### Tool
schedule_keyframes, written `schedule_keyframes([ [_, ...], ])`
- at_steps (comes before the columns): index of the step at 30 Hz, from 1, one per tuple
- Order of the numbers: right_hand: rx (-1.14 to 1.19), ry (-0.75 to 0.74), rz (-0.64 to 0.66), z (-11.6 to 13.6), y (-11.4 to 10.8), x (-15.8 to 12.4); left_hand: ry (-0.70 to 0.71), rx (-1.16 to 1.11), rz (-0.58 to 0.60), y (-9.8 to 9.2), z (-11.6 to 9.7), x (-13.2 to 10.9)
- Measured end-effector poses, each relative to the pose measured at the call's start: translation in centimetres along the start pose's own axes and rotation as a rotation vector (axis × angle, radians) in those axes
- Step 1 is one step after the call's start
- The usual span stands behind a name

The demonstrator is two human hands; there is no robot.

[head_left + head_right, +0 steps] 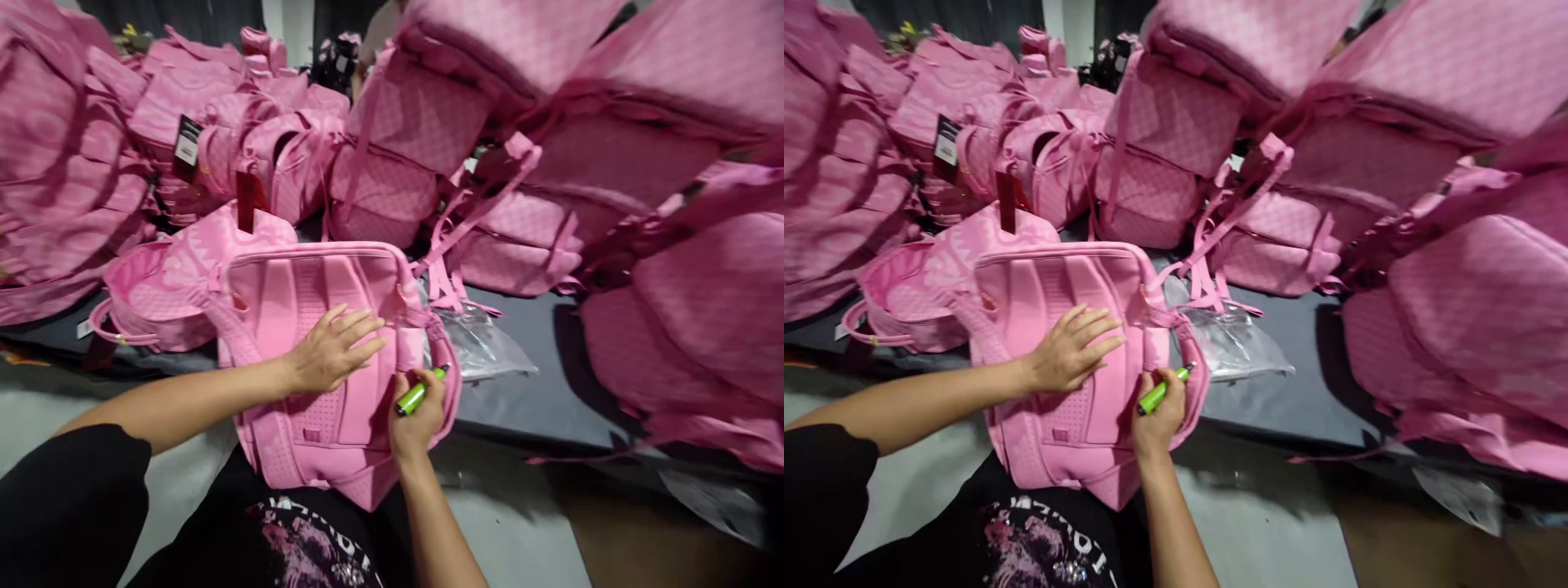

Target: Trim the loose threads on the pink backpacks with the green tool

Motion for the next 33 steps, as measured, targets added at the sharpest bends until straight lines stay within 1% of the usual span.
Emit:
schedule_keyframes([
  [1,0.012,-0.005,0.000,0.0,0.2,-0.3,0.083,0.016,0.035,-0.7,0.6,1.8],
  [3,0.023,0.004,-0.001,-0.1,0.7,-0.6,0.190,0.047,0.173,-1.4,1.4,5.1],
  [5,0.031,0.009,0.002,-0.6,0.9,-0.6,0.208,0.082,0.301,-1.1,1.7,7.3],
  [7,0.045,0.011,0.016,-1.1,1.2,-0.5,0.195,0.110,0.359,-0.2,1.8,8.4],
  [10,0.053,0.025,0.043,-2.1,1.6,-0.2,0.203,0.116,0.387,1.0,2.6,9.2],
  [13,0.055,0.040,0.067,-3.0,2.0,0.1,0.217,0.174,0.399,1.2,4.8,9.9],
  [16,0.059,0.058,0.080,-3.5,2.3,0.4,0.224,0.268,0.386,-0.3,8.2,10.7],
  [18,0.059,0.074,0.079,-3.8,2.4,0.6,0.175,0.314,0.348,-1.8,10.4,10.9],
  [20,0.059,0.085,0.073,-3.8,2.5,0.7,0.101,0.344,0.300,-2.9,11.7,10.8],
  [22,0.054,0.080,0.073,-3.7,2.5,0.9,0.073,0.345,0.270,-3.1,11.6,10.3],
  [24,0.039,0.067,0.080,-3.5,2.5,0.9,0.138,0.338,0.274,-2.2,9.9,9.6],
  [26,0.019,0.069,0.090,-3.3,2.3,0.8,0.241,0.290,0.330,-0.8,7.7,9.2],
  [27,0.010,0.078,0.095,-3.3,2.2,0.8,0.265,0.256,0.364,0.0,6.7,9.2],
  [29,-0.007,0.099,0.101,-3.3,2.1,0.7,0.248,0.195,0.421,1.2,5.4,9.6],
  [31,-0.020,0.106,0.106,-3.4,2.1,0.7,0.211,0.169,0.459,2.0,5.0,10.2],
  [33,-0.027,0.104,0.108,-3.5,2.3,0.7,0.239,0.141,0.490,2.2,5.4,10.8],
])
Point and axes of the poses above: each hand's wrist, its own x-axis towards the middle knuckle, its own y-axis out of the palm, z = x × y, the point moved 1 cm from there along x, towards the middle knuckle, and after that the axes turned 12 degrees about z, right-handed, at the moved point
